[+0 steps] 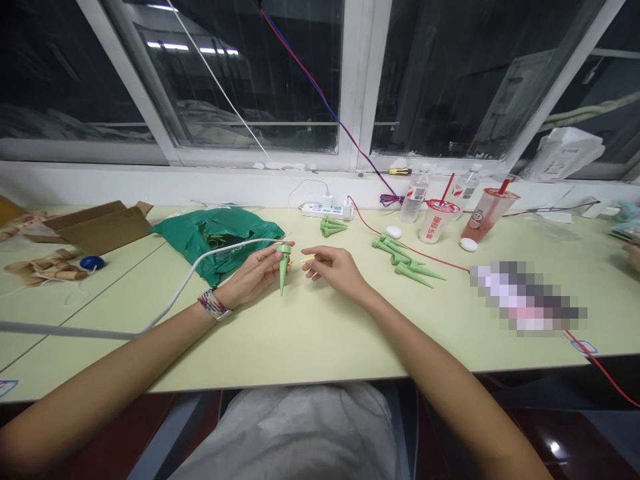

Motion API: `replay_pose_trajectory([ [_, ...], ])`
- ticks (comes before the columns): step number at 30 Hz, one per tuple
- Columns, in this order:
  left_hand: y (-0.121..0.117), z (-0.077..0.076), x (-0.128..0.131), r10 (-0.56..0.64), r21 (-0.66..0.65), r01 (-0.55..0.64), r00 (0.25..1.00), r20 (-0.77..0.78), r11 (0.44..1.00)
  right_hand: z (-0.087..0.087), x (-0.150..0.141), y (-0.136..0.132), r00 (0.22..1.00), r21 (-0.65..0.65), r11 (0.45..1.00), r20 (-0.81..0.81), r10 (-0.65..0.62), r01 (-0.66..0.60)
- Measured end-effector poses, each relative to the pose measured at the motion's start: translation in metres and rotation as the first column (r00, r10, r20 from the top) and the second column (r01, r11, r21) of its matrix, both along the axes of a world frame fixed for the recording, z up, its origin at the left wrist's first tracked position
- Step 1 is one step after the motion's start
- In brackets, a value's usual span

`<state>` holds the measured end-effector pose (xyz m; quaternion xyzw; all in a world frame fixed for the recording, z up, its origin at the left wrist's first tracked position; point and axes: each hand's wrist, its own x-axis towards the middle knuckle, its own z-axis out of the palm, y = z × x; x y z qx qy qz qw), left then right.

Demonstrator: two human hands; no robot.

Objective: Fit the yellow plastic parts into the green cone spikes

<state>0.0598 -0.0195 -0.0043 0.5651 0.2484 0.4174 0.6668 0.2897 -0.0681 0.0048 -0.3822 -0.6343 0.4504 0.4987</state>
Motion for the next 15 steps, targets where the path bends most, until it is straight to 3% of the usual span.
replay_pose_trajectory([
  [4, -0.003, -0.001, 0.003, -0.025, 0.032, 0.026, 0.999, -0.038, 0.999, -0.005, -0.013, -0.006, 0.996, 0.068, 0.997, -0.077, -0.04, 0.045],
  [9, -0.007, 0.002, 0.007, 0.045, 0.081, -0.038, 0.996, -0.077, 0.996, -0.015, -0.017, 0.001, 0.989, 0.218, 0.965, -0.017, -0.147, 0.147],
  [15, -0.006, 0.0, 0.006, 0.116, 0.142, -0.095, 0.982, -0.147, 0.985, -0.014, -0.014, 0.001, 0.973, 0.341, 0.92, 0.052, -0.223, 0.193],
])
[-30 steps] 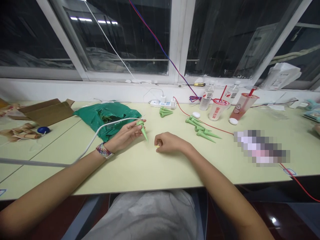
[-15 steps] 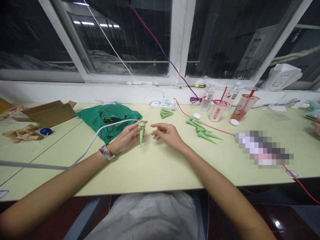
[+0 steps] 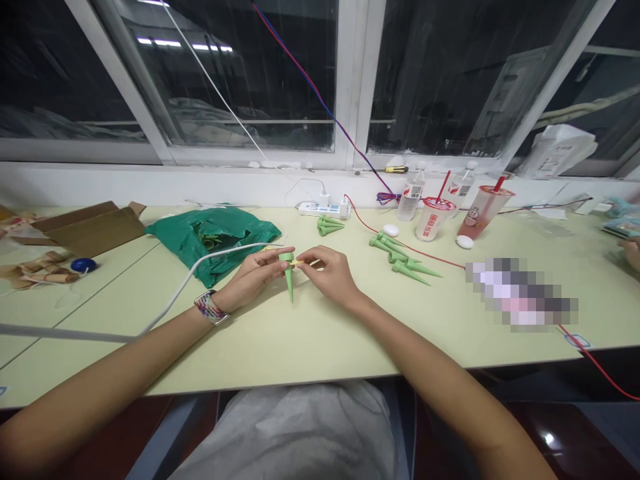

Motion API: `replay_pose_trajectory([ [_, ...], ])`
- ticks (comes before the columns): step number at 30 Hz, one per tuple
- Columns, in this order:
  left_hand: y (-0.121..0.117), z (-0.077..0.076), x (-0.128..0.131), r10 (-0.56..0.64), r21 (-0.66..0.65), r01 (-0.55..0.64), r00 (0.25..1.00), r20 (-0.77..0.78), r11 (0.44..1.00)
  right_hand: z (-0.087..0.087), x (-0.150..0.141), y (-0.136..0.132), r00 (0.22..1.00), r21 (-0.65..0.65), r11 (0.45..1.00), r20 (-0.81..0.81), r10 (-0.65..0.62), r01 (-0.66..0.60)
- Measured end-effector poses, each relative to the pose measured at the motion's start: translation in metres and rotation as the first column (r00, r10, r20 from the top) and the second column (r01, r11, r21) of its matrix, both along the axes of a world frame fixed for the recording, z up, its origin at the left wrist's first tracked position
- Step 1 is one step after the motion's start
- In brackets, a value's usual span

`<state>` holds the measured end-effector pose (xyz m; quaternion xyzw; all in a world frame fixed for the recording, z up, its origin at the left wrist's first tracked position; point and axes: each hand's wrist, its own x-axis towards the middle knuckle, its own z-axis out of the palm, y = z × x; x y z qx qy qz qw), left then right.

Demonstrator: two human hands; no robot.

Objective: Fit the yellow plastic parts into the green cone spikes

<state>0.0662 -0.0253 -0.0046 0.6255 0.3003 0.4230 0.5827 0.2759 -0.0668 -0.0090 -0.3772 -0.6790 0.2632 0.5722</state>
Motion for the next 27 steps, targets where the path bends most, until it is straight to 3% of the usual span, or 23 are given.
replay_pose_trajectory([
  [4, -0.001, 0.0, 0.001, 0.043, 0.032, -0.042, 0.998, -0.041, 0.999, 0.002, 0.002, -0.003, 0.999, 0.039, 0.999, 0.036, -0.001, 0.0],
  [7, -0.004, 0.003, 0.003, 0.074, 0.061, -0.07, 0.995, -0.065, 0.996, 0.002, 0.003, -0.003, 0.999, -0.022, 1.0, 0.035, 0.012, -0.011],
  [10, -0.008, 0.005, 0.006, 0.096, 0.115, -0.088, 0.993, -0.063, 0.989, 0.001, 0.002, -0.002, 0.994, -0.201, 0.976, -0.09, 0.06, -0.077],
  [12, -0.01, 0.006, 0.007, 0.119, 0.154, -0.111, 0.992, -0.045, 0.982, 0.001, 0.001, 0.0, 0.969, -0.32, 0.931, -0.226, 0.103, -0.174],
  [15, -0.01, 0.005, 0.008, 0.153, 0.206, -0.141, 0.987, -0.047, 0.968, 0.0, -0.003, 0.0, 0.914, -0.4, 0.871, -0.386, 0.122, -0.285],
  [17, -0.01, 0.004, 0.008, 0.137, 0.189, -0.123, 0.989, -0.063, 0.974, -0.001, -0.005, -0.001, 0.915, -0.401, 0.874, -0.388, 0.109, -0.274],
  [21, -0.01, 0.003, 0.006, -0.011, 0.013, 0.012, 1.0, -0.013, 1.0, -0.004, -0.006, -0.003, 0.969, -0.268, 0.953, -0.236, 0.073, -0.138],
  [23, -0.01, 0.002, 0.006, -0.037, -0.014, 0.037, 0.999, 0.002, 0.999, -0.004, -0.005, -0.004, 0.97, -0.249, 0.957, -0.227, 0.09, -0.147],
  [27, -0.011, 0.006, 0.004, 0.136, 0.195, -0.116, 0.987, -0.091, 0.974, -0.001, -0.003, -0.004, 0.916, -0.361, 0.879, -0.361, 0.177, -0.312],
])
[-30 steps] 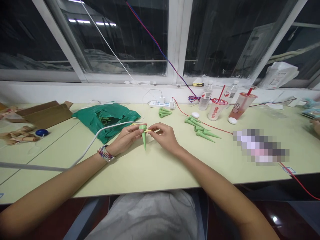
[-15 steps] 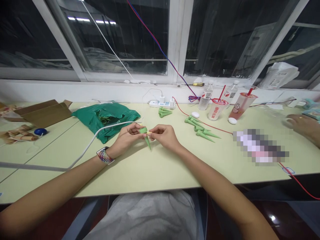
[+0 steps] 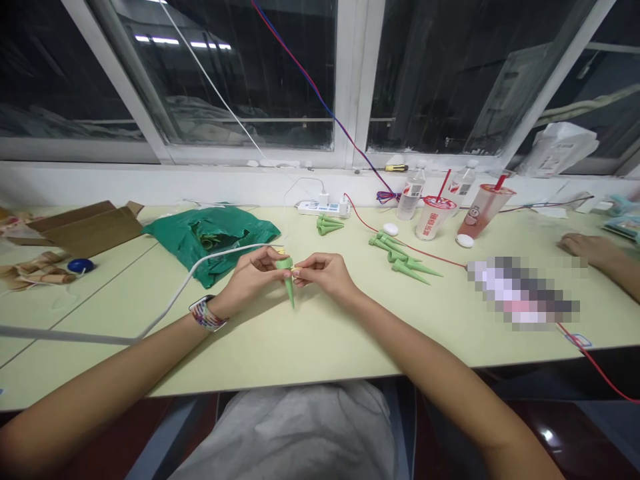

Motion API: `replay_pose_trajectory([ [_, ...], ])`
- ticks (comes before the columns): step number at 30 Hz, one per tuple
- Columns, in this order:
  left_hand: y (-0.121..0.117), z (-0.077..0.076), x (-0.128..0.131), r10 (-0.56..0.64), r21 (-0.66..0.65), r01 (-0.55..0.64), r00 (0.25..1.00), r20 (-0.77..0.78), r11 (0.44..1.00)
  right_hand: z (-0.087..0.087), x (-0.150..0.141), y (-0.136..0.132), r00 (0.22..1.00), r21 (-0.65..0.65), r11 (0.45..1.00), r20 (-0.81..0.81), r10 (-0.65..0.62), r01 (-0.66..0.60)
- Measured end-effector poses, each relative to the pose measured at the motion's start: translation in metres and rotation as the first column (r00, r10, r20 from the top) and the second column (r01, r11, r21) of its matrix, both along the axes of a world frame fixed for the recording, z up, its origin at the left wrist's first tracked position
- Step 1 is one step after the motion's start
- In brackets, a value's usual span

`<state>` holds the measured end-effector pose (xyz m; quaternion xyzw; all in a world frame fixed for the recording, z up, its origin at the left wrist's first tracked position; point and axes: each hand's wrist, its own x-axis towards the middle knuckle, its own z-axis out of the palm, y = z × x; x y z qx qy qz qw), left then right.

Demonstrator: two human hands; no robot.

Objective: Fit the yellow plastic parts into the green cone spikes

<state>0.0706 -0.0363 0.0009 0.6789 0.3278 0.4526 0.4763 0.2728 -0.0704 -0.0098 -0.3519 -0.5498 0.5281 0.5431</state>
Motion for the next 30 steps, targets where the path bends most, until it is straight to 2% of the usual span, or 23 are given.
replay_pose_trajectory([
  [3, 0.0, 0.003, 0.0, 0.095, 0.11, -0.087, 0.993, -0.073, 0.99, 0.002, 0.0, 0.001, 1.0, -0.004, 1.0, 0.001, -0.006, 0.006],
  [7, 0.0, 0.004, 0.0, -0.023, -0.027, 0.023, 0.999, -0.029, 0.999, -0.001, 0.0, 0.002, 0.995, 0.107, 0.992, 0.069, -0.071, 0.063],
  [9, 0.001, 0.004, 0.0, -0.047, -0.053, 0.046, 0.999, -0.019, 0.998, -0.003, 0.0, 0.003, 0.992, 0.142, 0.987, 0.091, -0.083, 0.07],
  [15, 0.004, 0.01, -0.002, 0.012, 0.029, -0.011, 0.999, -0.05, 1.0, -0.001, -0.003, 0.01, 0.993, 0.165, 0.985, 0.101, -0.066, 0.048],
  [18, 0.009, 0.016, -0.007, 0.06, 0.092, -0.057, 0.998, -0.025, 0.994, -0.002, -0.002, 0.015, 0.978, 0.272, 0.96, 0.175, -0.115, 0.065],
  [20, 0.013, 0.019, -0.011, 0.115, 0.103, -0.115, 0.993, 0.01, 0.988, -0.009, 0.0, 0.019, 0.917, 0.425, 0.903, 0.333, -0.219, 0.061],
  [22, 0.017, 0.02, -0.016, 0.176, 0.071, -0.181, 0.982, 0.072, 0.981, -0.018, 0.001, 0.025, 0.776, 0.567, 0.823, 0.527, -0.346, -0.018],
  [25, 0.022, 0.019, -0.019, 0.242, 0.003, -0.246, 0.959, 0.148, 0.969, -0.03, -0.002, 0.037, 0.567, 0.632, 0.756, 0.69, -0.451, -0.168],
  [27, 0.025, 0.017, -0.019, 0.254, -0.031, -0.252, 0.952, 0.171, 0.967, -0.033, -0.009, 0.047, 0.501, 0.646, 0.736, 0.714, -0.489, -0.203],
  [30, 0.027, 0.014, -0.018, 0.231, -0.055, -0.225, 0.953, 0.196, 0.973, -0.034, -0.02, 0.06, 0.46, 0.677, 0.705, 0.706, -0.539, -0.213],
])
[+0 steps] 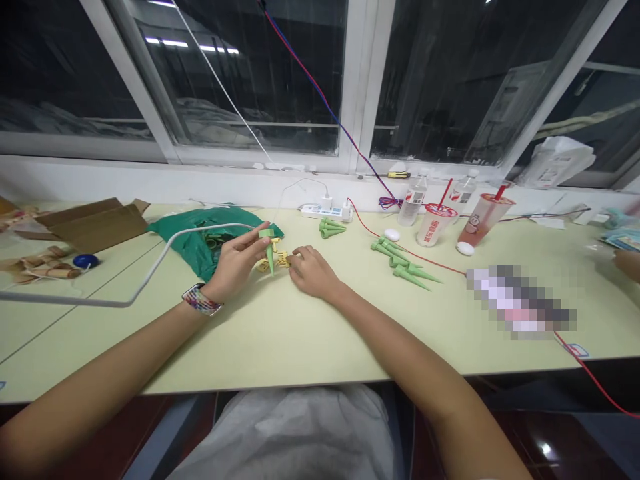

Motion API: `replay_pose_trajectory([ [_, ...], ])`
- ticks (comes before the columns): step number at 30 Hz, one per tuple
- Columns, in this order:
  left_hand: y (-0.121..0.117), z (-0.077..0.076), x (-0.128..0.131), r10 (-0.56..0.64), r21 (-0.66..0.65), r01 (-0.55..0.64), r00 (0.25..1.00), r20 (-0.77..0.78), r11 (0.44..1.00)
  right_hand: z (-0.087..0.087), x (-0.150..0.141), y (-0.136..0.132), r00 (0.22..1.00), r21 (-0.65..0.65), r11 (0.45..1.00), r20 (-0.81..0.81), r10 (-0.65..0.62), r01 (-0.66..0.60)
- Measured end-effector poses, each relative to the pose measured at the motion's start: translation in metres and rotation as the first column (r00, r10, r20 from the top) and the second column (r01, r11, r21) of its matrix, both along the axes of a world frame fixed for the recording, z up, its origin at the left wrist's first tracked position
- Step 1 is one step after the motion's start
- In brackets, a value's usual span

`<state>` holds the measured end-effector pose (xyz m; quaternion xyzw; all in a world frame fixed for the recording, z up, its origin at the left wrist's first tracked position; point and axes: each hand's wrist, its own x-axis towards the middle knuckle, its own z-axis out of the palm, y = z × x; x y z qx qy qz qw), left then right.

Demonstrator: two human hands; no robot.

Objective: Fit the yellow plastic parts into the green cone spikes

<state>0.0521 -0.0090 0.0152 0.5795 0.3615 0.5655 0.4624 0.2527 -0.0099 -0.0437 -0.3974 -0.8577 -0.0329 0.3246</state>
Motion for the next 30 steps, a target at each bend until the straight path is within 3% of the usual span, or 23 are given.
replay_pose_trajectory([
  [8, -0.001, 0.0, -0.001, -0.045, 0.001, 0.045, 0.999, 0.017, 0.999, 0.0, -0.003, 0.005, 0.998, 0.06, 0.997, -0.032, 0.058, -0.056],
  [15, 0.0, -0.004, -0.003, -0.07, 0.023, 0.072, 0.996, -0.048, 0.997, 0.0, -0.003, 0.003, 0.99, 0.005, 0.992, -0.053, 0.128, -0.128],
  [19, 0.002, -0.003, -0.005, -0.063, 0.047, 0.066, 0.996, -0.065, 0.997, 0.003, 0.004, -0.003, 0.952, -0.102, 0.98, -0.274, 0.139, -0.172],
  [23, -0.002, -0.001, -0.003, -0.04, 0.081, 0.058, 0.977, -0.208, 0.995, 0.014, 0.018, -0.023, 0.823, -0.226, 0.96, -0.569, 0.007, -0.165],
  [26, -0.007, -0.001, 0.001, -0.095, 0.076, 0.121, 0.954, -0.284, 0.99, 0.025, 0.025, -0.042, 0.766, -0.171, 0.973, -0.643, 0.01, -0.156],
  [30, -0.012, -0.006, 0.008, -0.176, 0.057, 0.199, 0.944, -0.279, 0.978, 0.031, 0.026, -0.055, 0.76, -0.108, 0.984, -0.649, 0.037, -0.14],
])
